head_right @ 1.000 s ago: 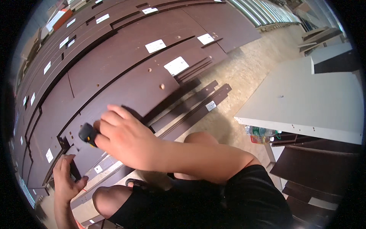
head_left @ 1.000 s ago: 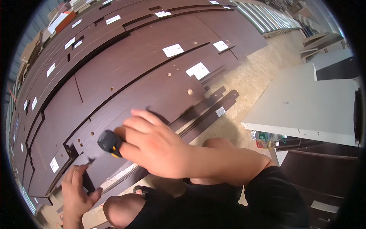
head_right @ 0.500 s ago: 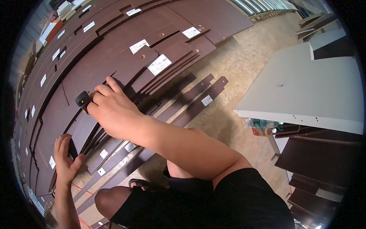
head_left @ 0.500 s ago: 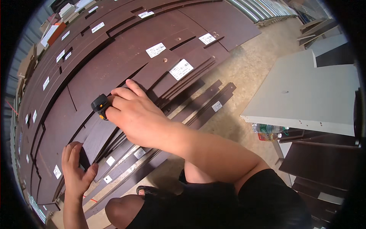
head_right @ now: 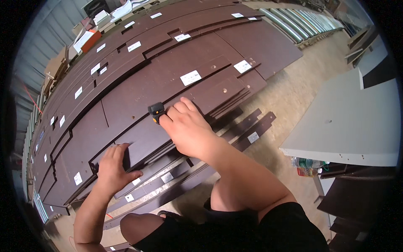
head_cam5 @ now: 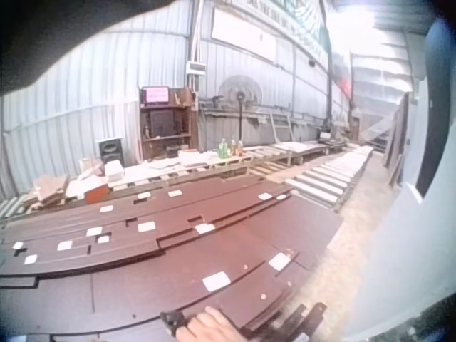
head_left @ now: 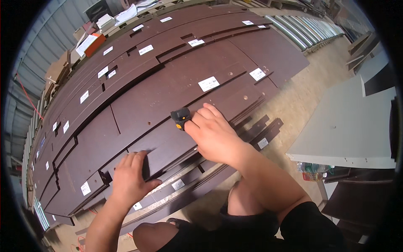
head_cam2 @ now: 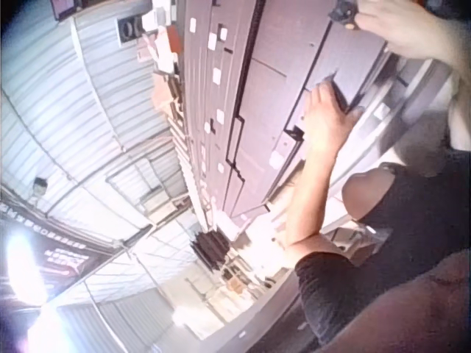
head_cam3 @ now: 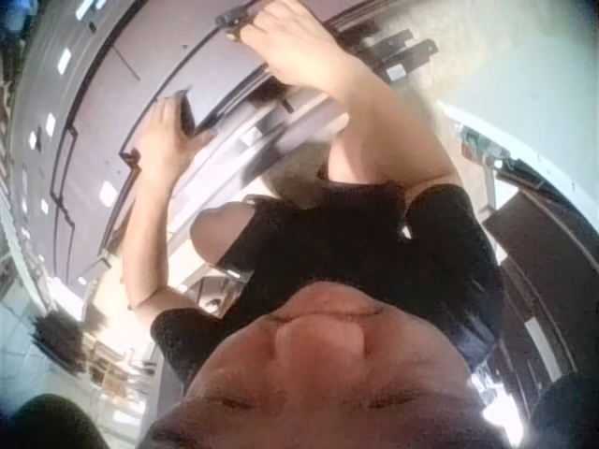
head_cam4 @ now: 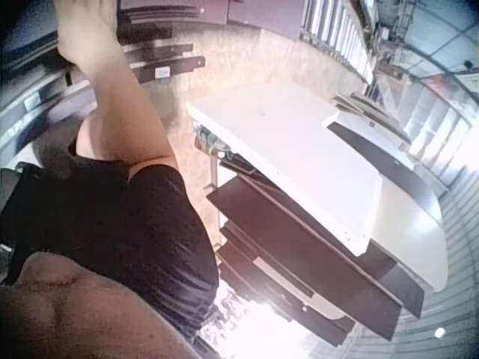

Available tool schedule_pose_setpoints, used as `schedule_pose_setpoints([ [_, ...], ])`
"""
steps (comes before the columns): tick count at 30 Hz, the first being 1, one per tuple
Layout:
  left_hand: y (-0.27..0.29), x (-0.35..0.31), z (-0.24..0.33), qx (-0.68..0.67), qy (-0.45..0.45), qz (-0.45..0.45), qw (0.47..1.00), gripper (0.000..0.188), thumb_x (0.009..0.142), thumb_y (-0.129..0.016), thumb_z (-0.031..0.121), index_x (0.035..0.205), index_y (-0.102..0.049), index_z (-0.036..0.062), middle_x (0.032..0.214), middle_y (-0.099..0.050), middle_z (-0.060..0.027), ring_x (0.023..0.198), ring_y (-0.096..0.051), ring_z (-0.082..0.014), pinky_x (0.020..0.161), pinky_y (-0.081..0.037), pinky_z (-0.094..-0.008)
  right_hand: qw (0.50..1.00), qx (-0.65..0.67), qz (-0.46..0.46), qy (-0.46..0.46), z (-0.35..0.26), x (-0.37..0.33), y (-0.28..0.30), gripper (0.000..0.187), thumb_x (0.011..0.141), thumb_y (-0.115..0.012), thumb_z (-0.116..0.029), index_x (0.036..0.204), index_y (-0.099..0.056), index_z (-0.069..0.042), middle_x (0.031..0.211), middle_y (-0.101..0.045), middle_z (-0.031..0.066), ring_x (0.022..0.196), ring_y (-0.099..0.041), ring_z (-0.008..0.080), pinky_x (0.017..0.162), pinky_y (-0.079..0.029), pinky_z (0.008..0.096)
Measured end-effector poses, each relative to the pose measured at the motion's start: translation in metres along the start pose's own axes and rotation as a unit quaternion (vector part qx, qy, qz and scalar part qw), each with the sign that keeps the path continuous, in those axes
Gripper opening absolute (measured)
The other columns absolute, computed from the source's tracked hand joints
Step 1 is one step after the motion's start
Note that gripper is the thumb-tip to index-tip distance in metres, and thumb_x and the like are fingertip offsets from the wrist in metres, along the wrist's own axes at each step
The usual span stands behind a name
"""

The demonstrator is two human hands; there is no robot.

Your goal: Using a handheld industrial scanner to record barcodes on wooden furniture components stacked on a pallet.

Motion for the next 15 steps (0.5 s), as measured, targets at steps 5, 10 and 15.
schedule_pose_setpoints([
  [5,-0.011,0.003,-0.005,0.022,0.009,-0.016,1.0,0.071,0.066,-0.087,0.026,0.124,-0.055,0.0021,0.114,-0.063,-0.0193,0.108,-0.061,-0.0384,0.093,-0.051,-0.0451,1.0,0.005,0.011,0.019,-0.003,0.005,0.008,0.028,0.068,-0.063,0.002,0.095,-0.063,-0.006,0.091,-0.059,0.0111,0.097,-0.056,0.0327,0.095,-0.042,0.0451],
  [10,-0.013,0.007,-0.008,0.022,0.024,-0.062,0.998,0.072,0.071,-0.086,0.032,0.128,-0.053,0.003,0.116,-0.064,-0.019,0.11,-0.062,-0.0374,0.094,-0.051,-0.0448,0.999,0.021,-0.016,0.023,0.001,0.005,0.009,0.035,0.061,-0.071,-0.006,0.094,-0.058,-0.003,0.093,-0.056,0.0154,0.1,-0.055,0.0365,0.099,-0.041,0.0512],
  [15,0.035,0.032,-0.065,-0.079,0.026,0.068,0.994,0.089,0.074,-0.084,0.052,0.141,-0.05,0.0039,0.127,-0.06,-0.024,0.119,-0.058,-0.0422,0.104,-0.047,-0.0499,0.998,0.004,-0.067,0.008,-0.007,0.002,0.009,0.063,0.06,-0.085,-0.02,0.114,-0.06,-0.001,0.119,-0.059,0.0213,0.125,-0.048,0.0426,0.119,-0.022,0.0648],
])
Point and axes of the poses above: each hand's wrist, its own x-axis towards the middle knuckle, its own y-axis out of the back of the hand, z = x × y, the point moved 9 cm from there along x, towards the middle knuckle
